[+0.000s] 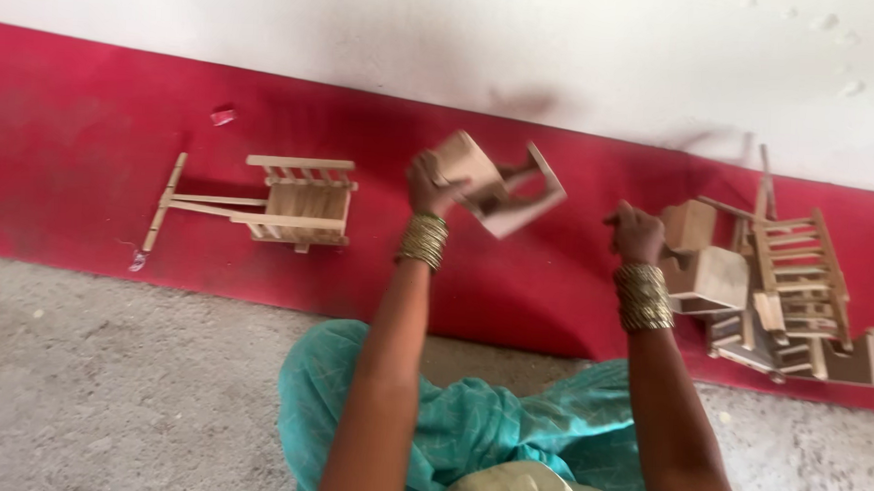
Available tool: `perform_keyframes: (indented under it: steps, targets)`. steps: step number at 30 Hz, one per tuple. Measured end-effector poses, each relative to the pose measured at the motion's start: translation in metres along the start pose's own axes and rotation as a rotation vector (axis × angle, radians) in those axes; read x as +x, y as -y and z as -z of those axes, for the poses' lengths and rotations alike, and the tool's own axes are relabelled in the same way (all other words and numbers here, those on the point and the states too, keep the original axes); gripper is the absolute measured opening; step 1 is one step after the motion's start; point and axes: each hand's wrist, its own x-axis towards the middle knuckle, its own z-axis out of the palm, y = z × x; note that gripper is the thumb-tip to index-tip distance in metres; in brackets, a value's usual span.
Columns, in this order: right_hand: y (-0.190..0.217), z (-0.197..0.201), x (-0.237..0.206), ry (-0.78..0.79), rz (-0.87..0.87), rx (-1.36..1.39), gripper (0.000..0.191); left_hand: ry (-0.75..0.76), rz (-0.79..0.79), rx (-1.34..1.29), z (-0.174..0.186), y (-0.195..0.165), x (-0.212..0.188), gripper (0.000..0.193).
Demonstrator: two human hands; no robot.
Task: The person sits on the floor and assembles small wooden toy furniture, fitting parts of a toy cart and toy chairs together by hand, turning pieces over and pressing joints into place, then setting finished toys aside on the mat.
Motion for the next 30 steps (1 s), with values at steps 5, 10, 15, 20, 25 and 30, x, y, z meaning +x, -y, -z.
perform_keyframes:
  steps: [5,10,15,20,25,30]
  targets:
    - [0.007,-0.031,-0.012,0.13,-0.219,0.375,0.025,-0.117,-0.215,0.002,0.067,0.011,0.088,0.112]
    - [0.019,-0.082,-0.02,0.183,-0.168,0.361,0.024,-0.164,-0.284,-0.016,0.117,0.023,0.139,0.11]
    - [-0.019,-0.092,-0.023,0.254,-0.127,0.356,0.027,-0.165,-0.075,-0.156,0.146,0.046,0.15,0.094]
    - [-0.064,-0.06,-0.021,0.195,-0.179,0.286,0.026,-0.511,0.461,0.412,0.178,0.053,0.147,0.115]
    - [-0.091,-0.029,-0.015,0.122,-0.114,0.266,0.023,-0.636,-0.257,0.872,0.18,0.041,0.132,0.102]
    - [-0.128,0.009,-0.009,-0.117,0.037,-0.109,0.02,-0.459,-0.246,0.835,0.152,0.025,0.112,0.106]
